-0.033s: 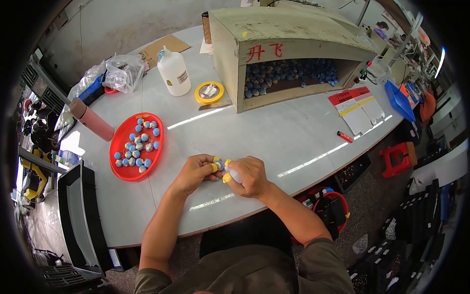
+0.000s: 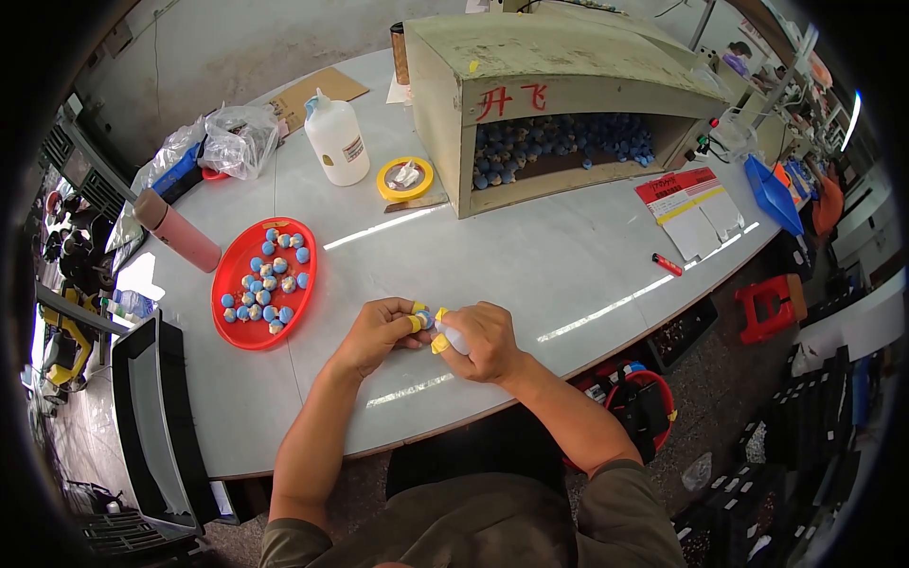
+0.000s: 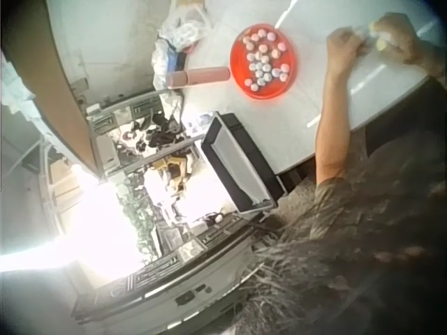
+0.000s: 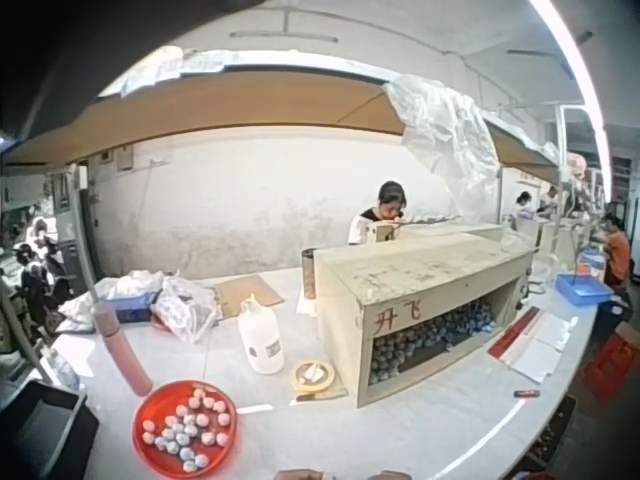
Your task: The person assembles small figurines by taking parts from a compartment, applying glue from a small bottle, and joining the pieces together by hand.
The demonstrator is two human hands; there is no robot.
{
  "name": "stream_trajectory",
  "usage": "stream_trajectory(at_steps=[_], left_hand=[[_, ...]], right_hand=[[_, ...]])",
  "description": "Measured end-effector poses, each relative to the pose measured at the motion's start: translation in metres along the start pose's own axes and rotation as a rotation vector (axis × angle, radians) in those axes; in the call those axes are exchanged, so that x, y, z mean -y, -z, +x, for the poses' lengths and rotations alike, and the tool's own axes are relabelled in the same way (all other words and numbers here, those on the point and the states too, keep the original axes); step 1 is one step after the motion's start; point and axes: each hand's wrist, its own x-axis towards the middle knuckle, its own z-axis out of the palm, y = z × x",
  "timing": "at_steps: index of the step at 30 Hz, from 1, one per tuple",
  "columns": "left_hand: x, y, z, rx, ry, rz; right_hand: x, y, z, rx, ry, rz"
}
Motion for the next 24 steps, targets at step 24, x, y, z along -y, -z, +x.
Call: stream_trajectory(at_steps=[24], left_hand=[[0.0000,0.0004,-0.0013,0.005,0.006,0.019]], right_hand=[[0.0009,-0.0005,0.0013,-0.014,0.000,0.003]])
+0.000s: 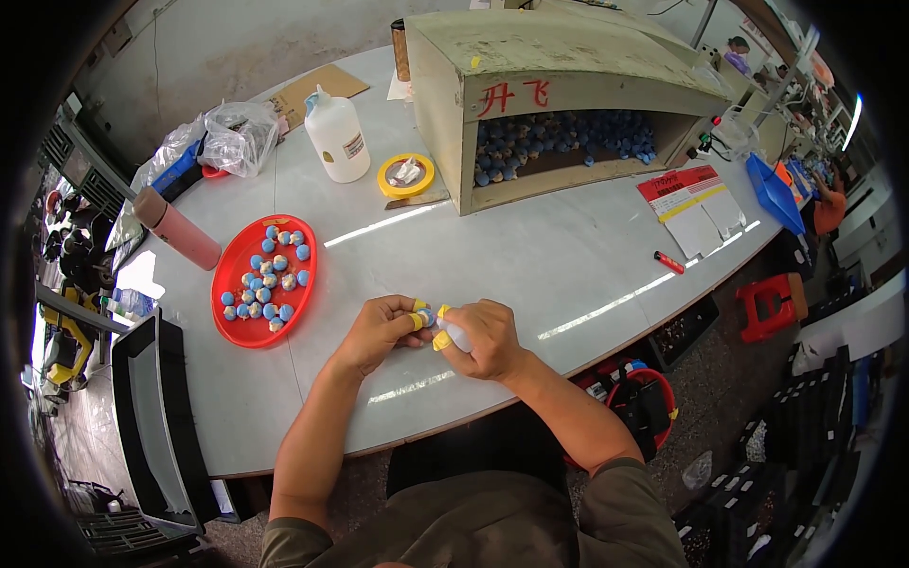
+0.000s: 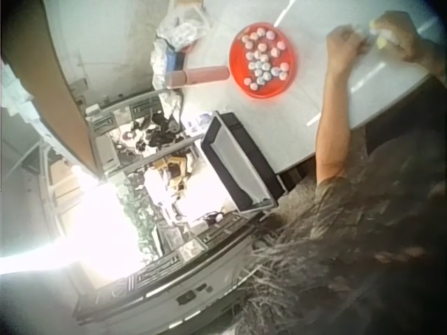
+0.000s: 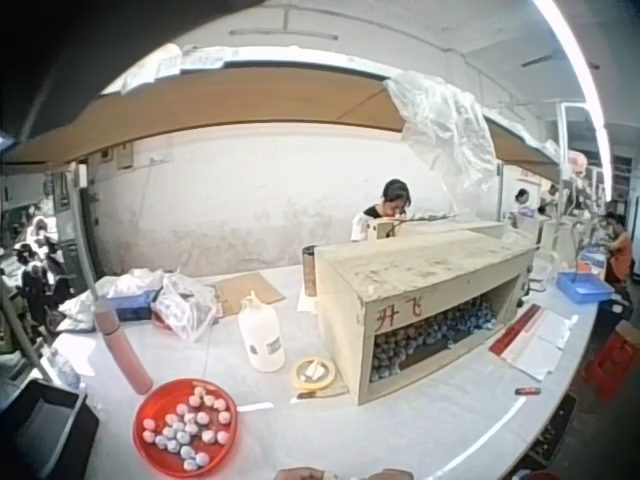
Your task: The person assembles small figurines by taking parts from a compartment, applying glue from a small bottle, and joining the pieces together by hand.
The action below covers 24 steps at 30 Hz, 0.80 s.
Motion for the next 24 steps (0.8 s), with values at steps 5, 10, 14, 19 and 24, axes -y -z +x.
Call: stream_trajectory(at_steps=[5,10,14,19,24], left_hand=[[0.000,0.000,0.001,-0.015,-0.006,-0.026],[-0.003,0.002,0.000,-0.003,0.009,-0.045],[-0.005,0.005,-0.001,0.005,0.022,-0.072],[-0.009,0.006,-0.006,-0.038,0.045,-0.232],[-0.012,0.004,-0.003,0.004,0.029,-0.259]], right_hand=[[-0.002,0.000,-0.002,0.001,0.003,0.011],[-0.003,0.009,-0.007,-0.032,-0.074,0.064],[0.000,0.020,-0.010,-0.128,-0.340,0.217],[-0.017,0.059,-0.020,-0.193,-0.762,0.285],[-0.090,0.152,-0.060,-0.333,-0.900,-0.122]])
